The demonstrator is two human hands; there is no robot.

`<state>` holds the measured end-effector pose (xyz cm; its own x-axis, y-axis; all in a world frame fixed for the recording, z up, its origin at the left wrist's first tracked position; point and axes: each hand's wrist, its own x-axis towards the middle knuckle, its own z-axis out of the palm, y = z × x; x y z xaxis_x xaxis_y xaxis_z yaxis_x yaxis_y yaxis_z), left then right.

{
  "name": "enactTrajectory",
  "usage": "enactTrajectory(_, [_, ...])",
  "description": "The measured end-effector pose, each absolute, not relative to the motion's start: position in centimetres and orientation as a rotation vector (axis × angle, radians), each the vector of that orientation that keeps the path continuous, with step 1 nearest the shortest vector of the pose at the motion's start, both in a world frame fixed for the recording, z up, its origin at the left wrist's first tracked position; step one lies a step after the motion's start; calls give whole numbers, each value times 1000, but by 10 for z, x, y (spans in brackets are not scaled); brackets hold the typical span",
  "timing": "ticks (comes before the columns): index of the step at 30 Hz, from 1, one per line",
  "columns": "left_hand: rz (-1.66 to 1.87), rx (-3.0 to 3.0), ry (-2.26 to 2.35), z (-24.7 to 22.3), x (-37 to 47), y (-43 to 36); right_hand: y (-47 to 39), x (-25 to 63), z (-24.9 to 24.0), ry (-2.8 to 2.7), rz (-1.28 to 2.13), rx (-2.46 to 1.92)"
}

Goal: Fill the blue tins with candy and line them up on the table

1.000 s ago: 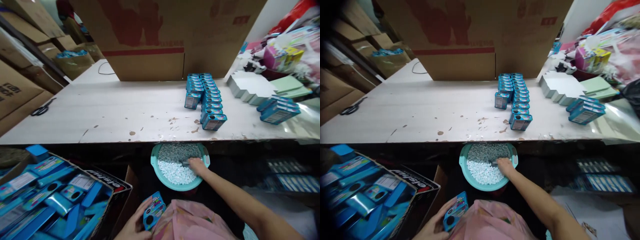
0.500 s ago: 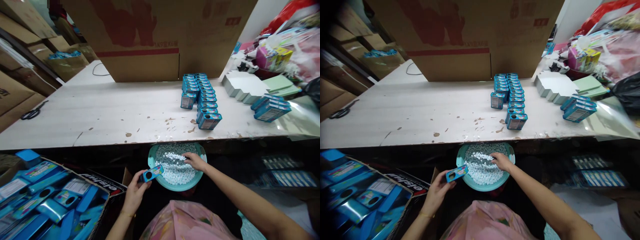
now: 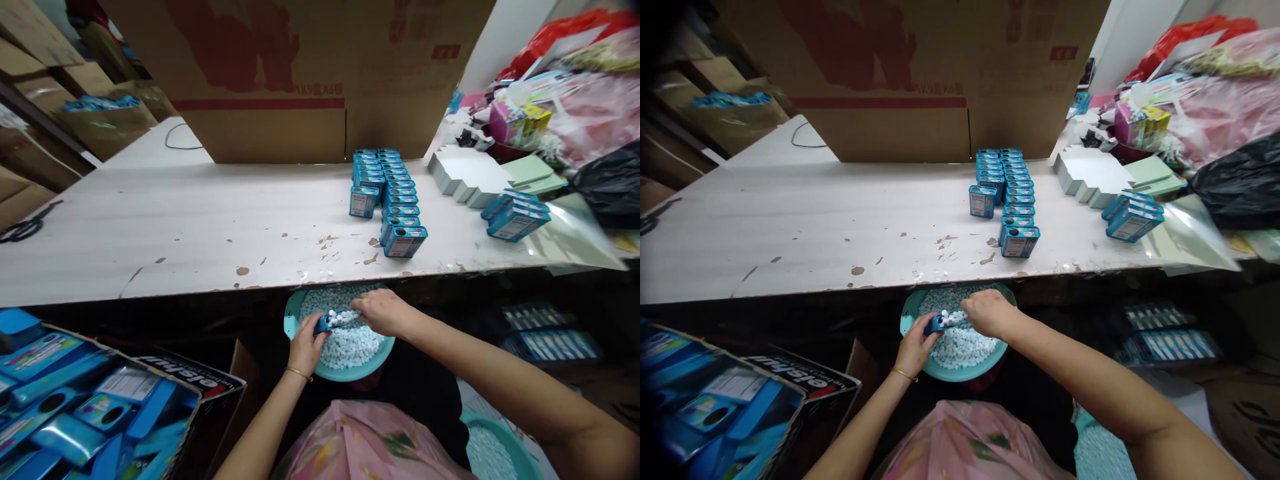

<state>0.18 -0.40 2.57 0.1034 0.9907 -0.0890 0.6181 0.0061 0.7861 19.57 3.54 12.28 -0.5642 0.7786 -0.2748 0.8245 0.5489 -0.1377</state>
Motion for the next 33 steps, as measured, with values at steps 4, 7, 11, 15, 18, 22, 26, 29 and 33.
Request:
enactTrajectory(4, [689,1706,1568,18,4,-3,26,178,128,2707,-148,1248])
enactTrajectory(7, [719,1687,1594,15,0,-2,26,181,135,2748,-108,1229])
enactTrajectory(11, [762,1644,1650,17,-18,-6,37,215,116,2592,-209,1395])
enactTrajectory(15, [757,1599,1747,25,-42,-14,38,232,52,2306,-429,1592])
enactTrajectory(18, [774,1543,1815,31,-53,-19,29,207,3,2260,-542,1635])
enactTrajectory(22, [917,1439,1832,31,-60,-22,22,162,-33,2274,-779,1629])
enactTrajectory(26, [1036,1311,1809,22,-67,-22,28,163,-41,2309,-1018,1615])
enactTrajectory(29, [1079,1285,1808,16,-71,-21,33,186,-32,2374,-1157,1588])
enactTrajectory(33, [1010,1382,1882,15,-69,-21,35,212,6,2467,-1320,1602])
